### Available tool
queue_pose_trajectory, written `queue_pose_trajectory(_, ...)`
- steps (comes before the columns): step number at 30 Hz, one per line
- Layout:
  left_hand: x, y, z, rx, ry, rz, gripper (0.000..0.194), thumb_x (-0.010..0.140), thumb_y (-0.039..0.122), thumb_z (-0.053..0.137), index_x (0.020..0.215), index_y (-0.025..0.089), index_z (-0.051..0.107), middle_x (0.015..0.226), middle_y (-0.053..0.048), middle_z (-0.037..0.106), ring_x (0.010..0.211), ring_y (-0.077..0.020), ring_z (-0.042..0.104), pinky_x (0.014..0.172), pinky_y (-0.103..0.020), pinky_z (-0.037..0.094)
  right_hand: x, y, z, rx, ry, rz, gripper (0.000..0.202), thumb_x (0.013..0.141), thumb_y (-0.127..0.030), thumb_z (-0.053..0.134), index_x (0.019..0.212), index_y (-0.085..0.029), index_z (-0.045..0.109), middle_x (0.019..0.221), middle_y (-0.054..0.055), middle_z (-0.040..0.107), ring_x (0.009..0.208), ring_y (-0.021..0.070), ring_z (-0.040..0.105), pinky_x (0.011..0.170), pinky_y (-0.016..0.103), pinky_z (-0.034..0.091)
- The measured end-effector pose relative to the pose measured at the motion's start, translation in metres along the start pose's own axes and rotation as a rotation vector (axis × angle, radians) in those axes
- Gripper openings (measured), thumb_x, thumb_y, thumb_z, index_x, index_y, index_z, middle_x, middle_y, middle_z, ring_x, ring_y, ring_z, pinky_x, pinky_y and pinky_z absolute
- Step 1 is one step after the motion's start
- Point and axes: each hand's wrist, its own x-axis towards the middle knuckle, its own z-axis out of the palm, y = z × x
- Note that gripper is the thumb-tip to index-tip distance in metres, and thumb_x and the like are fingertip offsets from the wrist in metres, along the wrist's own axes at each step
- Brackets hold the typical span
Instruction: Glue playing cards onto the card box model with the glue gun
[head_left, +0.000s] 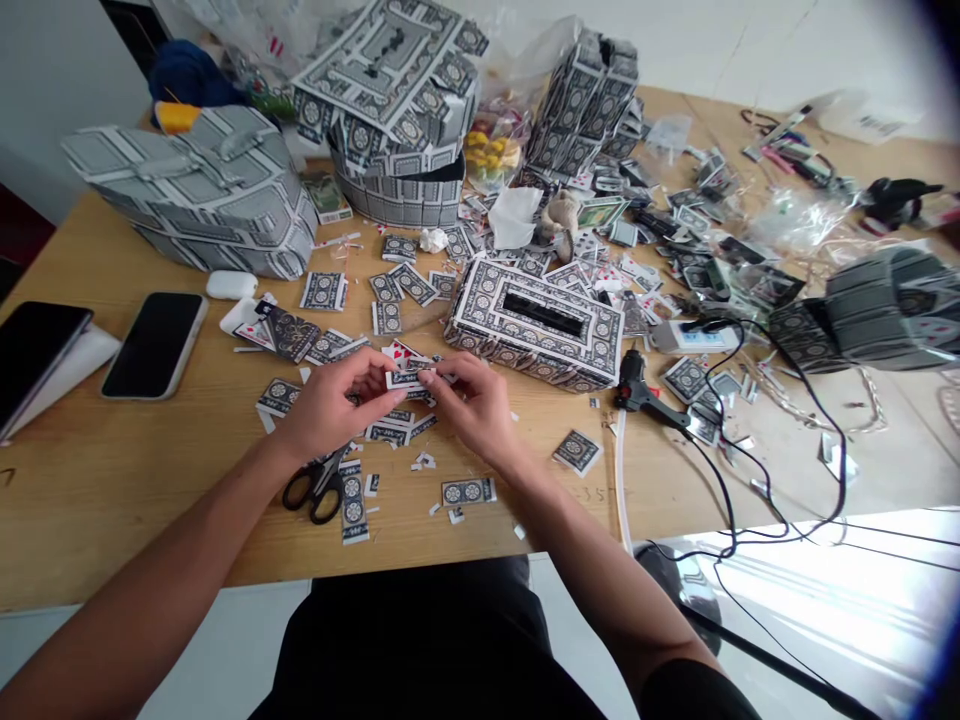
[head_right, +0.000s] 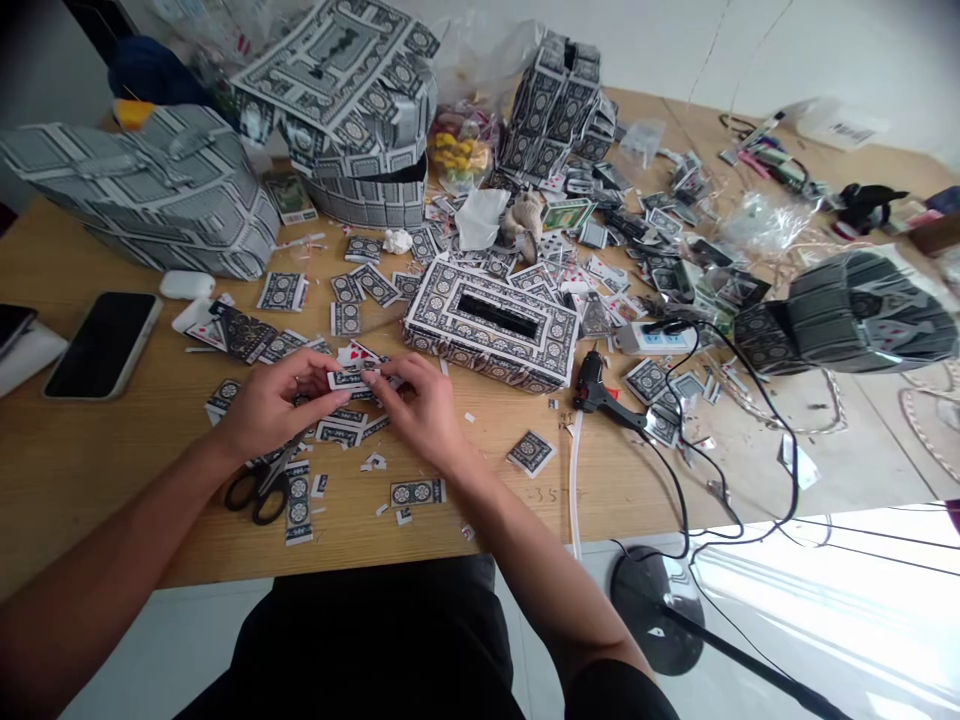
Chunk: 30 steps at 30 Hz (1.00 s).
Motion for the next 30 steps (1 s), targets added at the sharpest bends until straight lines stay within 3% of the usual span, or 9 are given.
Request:
queue_pose_trajectory(5,-0.001,-0.008,0.003,-0.025,0.089,-0.022,0.03,0.096,0.041,0.08,0.116,0.022,0.069,0.09,-0.002,0.078,0.073,-0.0156,0.073,0.069,-0.026,0.059,0.0,0.0,0.002,0.246,-0.055,0.163,0.039,0.096,-0.049,0.081,0.124,-0.022,0.079,0.103,0.004,0.079,0.072,0.0134,0.063,0.065,0.029,0.052)
queue_pose_trajectory(9,0.0,-0.01,0.002,-0.069,0.106,-0.042,0.038,0.097,0.043,0.08,0.126,0.023,0.069,0.102,-0.006,0.082,0.082,-0.0184,0.078,0.075,-0.028,0.063,0.004,0.001,0.0,0.502,-0.085,0.228,0.073,0.086,-0.036,0.092,0.151,-0.026,0.063,0.102,0.002,0.077,0.077,0.0138,0.067,0.07,0.028,0.057)
queue_pose_trajectory(11,0.0,-0.01,0.002,-0.074,0.104,-0.038,0.04,0.097,0.044,0.081,0.128,0.022,0.07,0.102,-0.006,0.082,0.081,-0.018,0.077,0.074,-0.028,0.063,0.006,0.0,-0.004,0.574,-0.125,0.282,0.074,0.082,-0.033,0.094,0.15,-0.026,0.064,0.105,0.002,0.078,0.081,0.0148,0.069,0.072,0.029,0.06)
queue_pose_trajectory(16,0.0,-0.013,0.002,-0.098,0.128,-0.052,0.039,0.096,0.044,0.082,0.125,0.023,0.068,0.1,-0.004,0.081,0.075,-0.0165,0.076,0.071,-0.027,0.062,0.009,-0.005,-0.01,0.702,-0.229,0.345,0.046,0.084,-0.035,0.093,0.126,-0.025,0.08,0.126,0.004,0.08,0.096,0.0164,0.073,0.081,0.028,0.064)
queue_pose_trajectory(21,-0.001,-0.012,0.001,-0.031,0.192,0.008,0.028,0.094,0.04,0.083,0.107,0.022,0.066,0.091,-0.001,0.077,0.075,-0.0159,0.074,0.068,-0.026,0.059,0.011,-0.006,-0.01,0.726,-0.206,0.347,0.05,0.077,-0.038,0.1,0.121,-0.024,0.08,0.116,0.003,0.081,0.076,0.0117,0.069,0.07,0.027,0.066)
queue_pose_trajectory(23,-0.001,-0.008,0.001,0.032,0.184,0.062,0.022,0.095,0.036,0.081,0.1,0.022,0.065,0.092,-0.002,0.077,0.081,-0.0177,0.076,0.075,-0.028,0.061,0.011,-0.004,-0.009,0.718,-0.181,0.347,0.054,0.073,-0.037,0.102,0.12,-0.023,0.079,0.106,0.002,0.081,0.074,0.0114,0.07,0.068,0.025,0.065)
queue_pose_trajectory(26,-0.001,-0.001,0.001,0.121,0.128,0.148,0.016,0.096,0.026,0.075,0.092,0.023,0.06,0.112,-0.006,0.082,0.105,-0.0227,0.08,0.092,-0.035,0.062,0.01,0.0,-0.005,0.713,-0.17,0.351,0.061,0.066,-0.034,0.106,0.119,-0.023,0.078,0.096,0.0,0.08,0.078,0.0131,0.072,0.068,0.024,0.065)
queue_pose_trajectory(30,0.0,0.006,0.001,0.199,0.05,0.222,0.02,0.095,0.016,0.069,0.086,0.024,0.053,0.127,-0.007,0.081,0.121,-0.025,0.078,0.1,-0.038,0.061,0.008,0.004,-0.001,0.674,-0.166,0.326,0.068,0.063,-0.033,0.107,0.124,-0.024,0.076,0.112,0.003,0.078,0.086,0.0148,0.075,0.079,0.028,0.068)
